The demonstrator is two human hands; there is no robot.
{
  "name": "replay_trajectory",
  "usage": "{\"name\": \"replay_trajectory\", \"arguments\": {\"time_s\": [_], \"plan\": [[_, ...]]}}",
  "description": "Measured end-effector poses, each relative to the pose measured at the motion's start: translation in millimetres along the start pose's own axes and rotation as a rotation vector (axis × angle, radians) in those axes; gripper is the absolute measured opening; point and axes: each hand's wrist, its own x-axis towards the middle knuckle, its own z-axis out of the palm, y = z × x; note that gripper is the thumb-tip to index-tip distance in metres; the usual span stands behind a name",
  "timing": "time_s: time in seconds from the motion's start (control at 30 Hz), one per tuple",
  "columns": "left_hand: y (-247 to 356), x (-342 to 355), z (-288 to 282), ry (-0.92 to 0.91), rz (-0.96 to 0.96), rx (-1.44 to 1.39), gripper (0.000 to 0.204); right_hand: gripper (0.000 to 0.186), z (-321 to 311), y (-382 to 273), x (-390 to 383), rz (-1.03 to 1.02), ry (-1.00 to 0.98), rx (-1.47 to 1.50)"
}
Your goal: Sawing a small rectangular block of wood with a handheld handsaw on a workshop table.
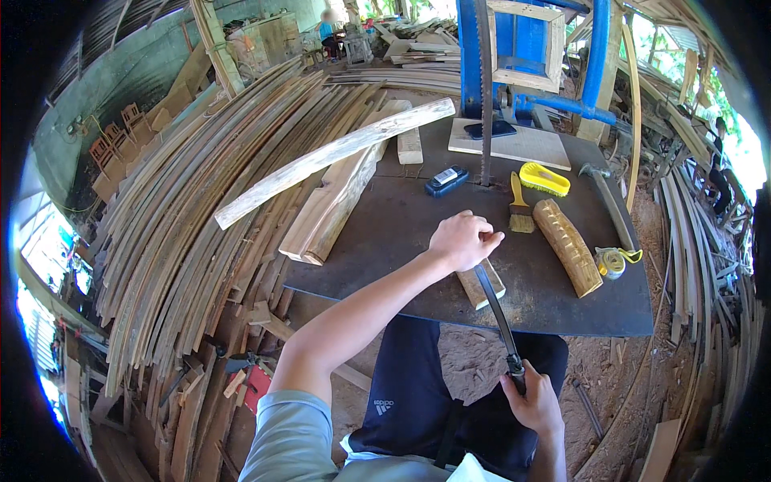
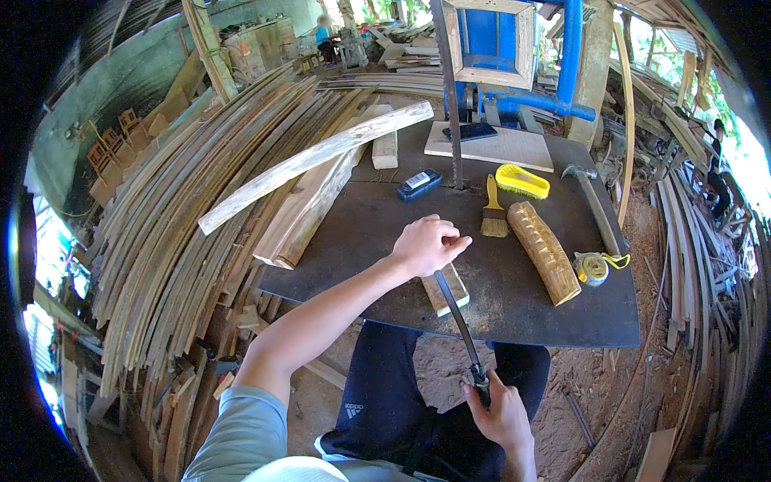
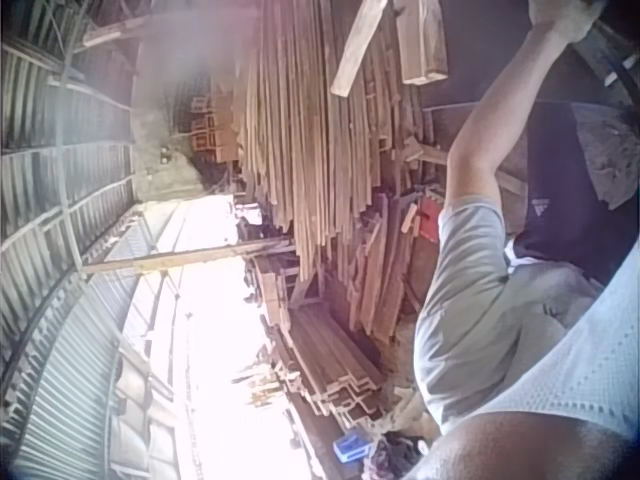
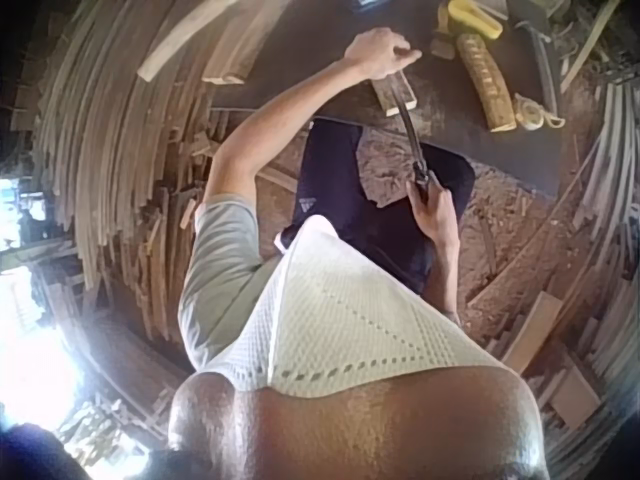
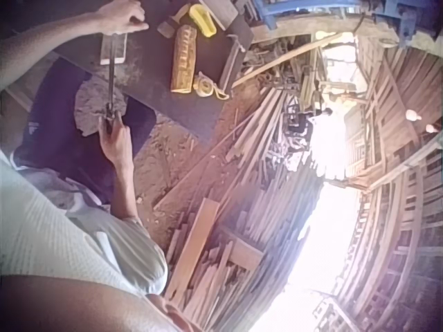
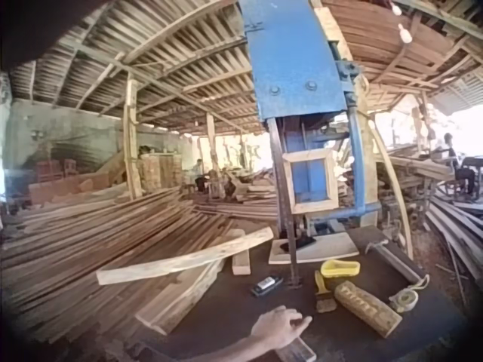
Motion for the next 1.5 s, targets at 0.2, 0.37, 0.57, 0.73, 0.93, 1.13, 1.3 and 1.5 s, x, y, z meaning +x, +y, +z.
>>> {"name": "replay_trajectory", "arguments": {"time_s": [0.2,0.37,0.57,0.73,0.93,1.13,1.3,1.5], "plan": [[7.7,-3.5,-4.0,-0.032,-0.022,0.005,0.044,0.027,-3.8,-3.9,-5.4,0.014,-0.006,-0.001],[3.9,-3.4,11.4,0.049,0.015,-0.002,0.039,0.021,-1.9,-0.6,-9.2,-0.071,0.056,-0.011],[0.2,-0.1,-7.7,-0.049,-0.044,0.033,0.042,0.030,-9.1,2.0,-6.7,-0.007,0.048,-0.169],[0.1,1.4,2.9,-0.035,-0.020,0.077,0.041,0.026,-5.2,2.3,-6.3,-0.027,0.097,-0.252],[-13.5,-6.4,15.2,0.108,0.118,0.109,0.051,0.027,23.1,-4.6,9.3,-0.220,0.161,-0.313],[-13.2,-8.1,14.6,0.097,0.120,0.131,0.053,0.029,32.4,-7.1,30.2,-0.224,0.184,-0.382],[-17.6,-4.9,17.6,0.118,0.145,0.118,0.054,0.030,35.0,-12.8,42.0,-0.212,0.187,-0.418],[-23.2,-1.4,21.4,0.149,0.200,0.090,0.054,0.031,42.2,-8.5,49.6,-0.233,0.201,-0.437]]}}
